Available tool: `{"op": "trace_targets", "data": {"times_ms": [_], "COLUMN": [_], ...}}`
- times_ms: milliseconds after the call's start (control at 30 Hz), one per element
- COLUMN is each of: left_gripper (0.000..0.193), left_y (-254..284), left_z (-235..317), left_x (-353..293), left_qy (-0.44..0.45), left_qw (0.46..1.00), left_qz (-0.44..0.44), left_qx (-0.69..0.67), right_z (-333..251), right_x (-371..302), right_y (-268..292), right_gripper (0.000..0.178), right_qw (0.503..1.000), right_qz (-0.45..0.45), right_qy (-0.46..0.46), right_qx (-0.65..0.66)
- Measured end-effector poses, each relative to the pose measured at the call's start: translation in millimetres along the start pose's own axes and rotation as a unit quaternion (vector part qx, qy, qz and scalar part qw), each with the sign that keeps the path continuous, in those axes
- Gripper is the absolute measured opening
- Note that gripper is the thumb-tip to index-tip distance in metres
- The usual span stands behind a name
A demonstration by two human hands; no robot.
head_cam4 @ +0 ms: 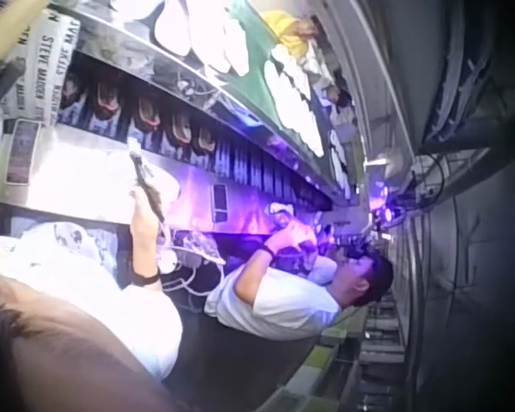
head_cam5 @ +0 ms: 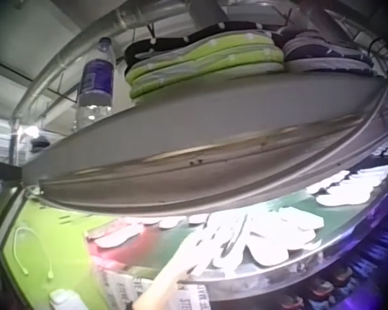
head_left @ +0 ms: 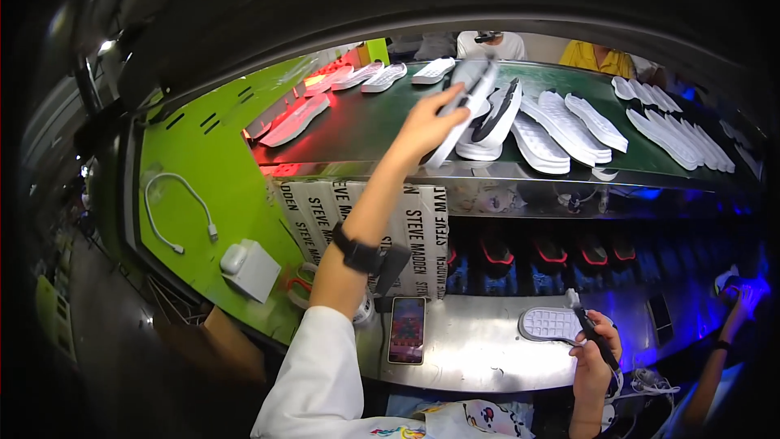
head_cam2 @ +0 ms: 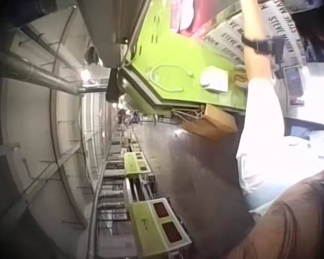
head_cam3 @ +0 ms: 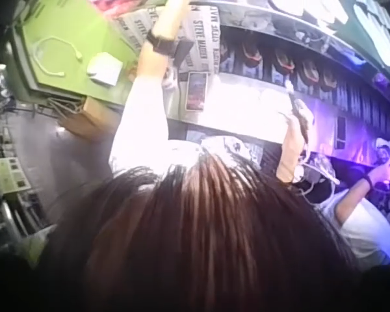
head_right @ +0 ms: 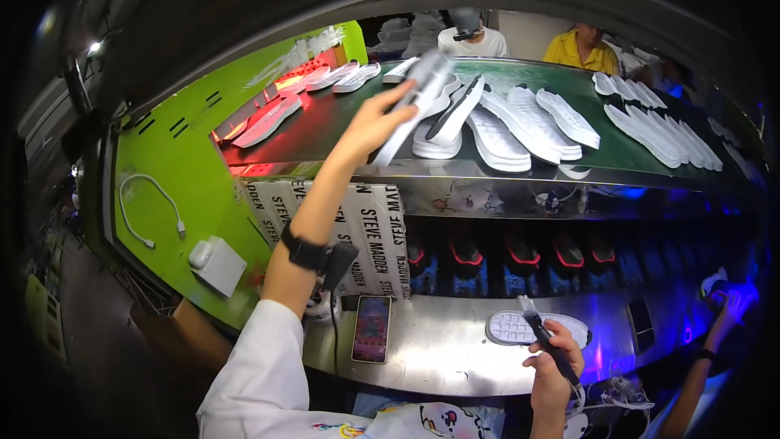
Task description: Applying adhesive or marking material on shoe outsoles at a manufacturing line station.
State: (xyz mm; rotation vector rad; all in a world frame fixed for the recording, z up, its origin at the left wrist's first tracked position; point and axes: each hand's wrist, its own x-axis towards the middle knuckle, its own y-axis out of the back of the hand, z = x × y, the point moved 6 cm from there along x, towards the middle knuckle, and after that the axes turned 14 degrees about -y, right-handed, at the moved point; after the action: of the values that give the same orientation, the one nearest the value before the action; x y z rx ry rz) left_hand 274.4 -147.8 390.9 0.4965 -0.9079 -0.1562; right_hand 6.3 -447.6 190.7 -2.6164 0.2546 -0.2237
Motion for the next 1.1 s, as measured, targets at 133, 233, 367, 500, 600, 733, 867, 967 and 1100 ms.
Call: {"op": "trace_targets", "data": {"times_ms": [133,233,367,500,600,733,867,967,1100], "left_gripper": [0.061,0.074,0.068,0.068,0.063,0.061,0.061,0.055,0.044], "left_y": [-2.6,-78.1,-169.5,-237.2,-229.8,-229.3,-214.6,-210.1,-224.6], "left_z": [44.5,53.5,23.2,-16.9,1.6,4.3,-8.1,-5.2,-11.9], "left_x": [-96.2,-192.0,-329.4,-391.8,-351.9,-325.0,-311.6,-301.5,-304.6], "left_qy": [0.095,0.231,0.411,0.439,0.323,0.366,0.366,0.410,0.565], "left_qw": [0.826,0.609,0.472,0.274,0.491,0.370,0.460,0.473,0.469], "left_qz": [0.141,0.103,0.143,0.217,0.131,0.122,0.080,-0.037,-0.142], "left_qx": [-0.537,-0.752,-0.766,-0.827,-0.798,-0.845,-0.805,-0.779,-0.664], "right_z": [6.1,16.5,65.1,91.5,92.4,83.4,95.8,106.9,96.0], "right_x": [3.9,5.3,7.2,11.3,-2.4,-8.8,-0.3,0.6,7.7], "right_y": [21.4,-3.1,-67.4,-67.6,-68.9,-81.8,-84.8,-79.7,-74.1], "right_gripper": [0.018,0.011,0.020,0.023,0.022,0.021,0.021,0.021,0.020], "right_qw": [0.995,0.996,0.930,0.907,0.939,0.933,0.907,0.873,0.886], "right_qz": [0.041,-0.027,-0.175,-0.097,-0.142,-0.162,-0.283,-0.364,-0.353], "right_qy": [-0.080,-0.053,-0.267,0.132,-0.012,0.006,-0.106,-0.176,-0.109], "right_qx": [0.052,-0.064,-0.181,-0.389,-0.313,-0.322,-0.293,-0.273,-0.280]}}
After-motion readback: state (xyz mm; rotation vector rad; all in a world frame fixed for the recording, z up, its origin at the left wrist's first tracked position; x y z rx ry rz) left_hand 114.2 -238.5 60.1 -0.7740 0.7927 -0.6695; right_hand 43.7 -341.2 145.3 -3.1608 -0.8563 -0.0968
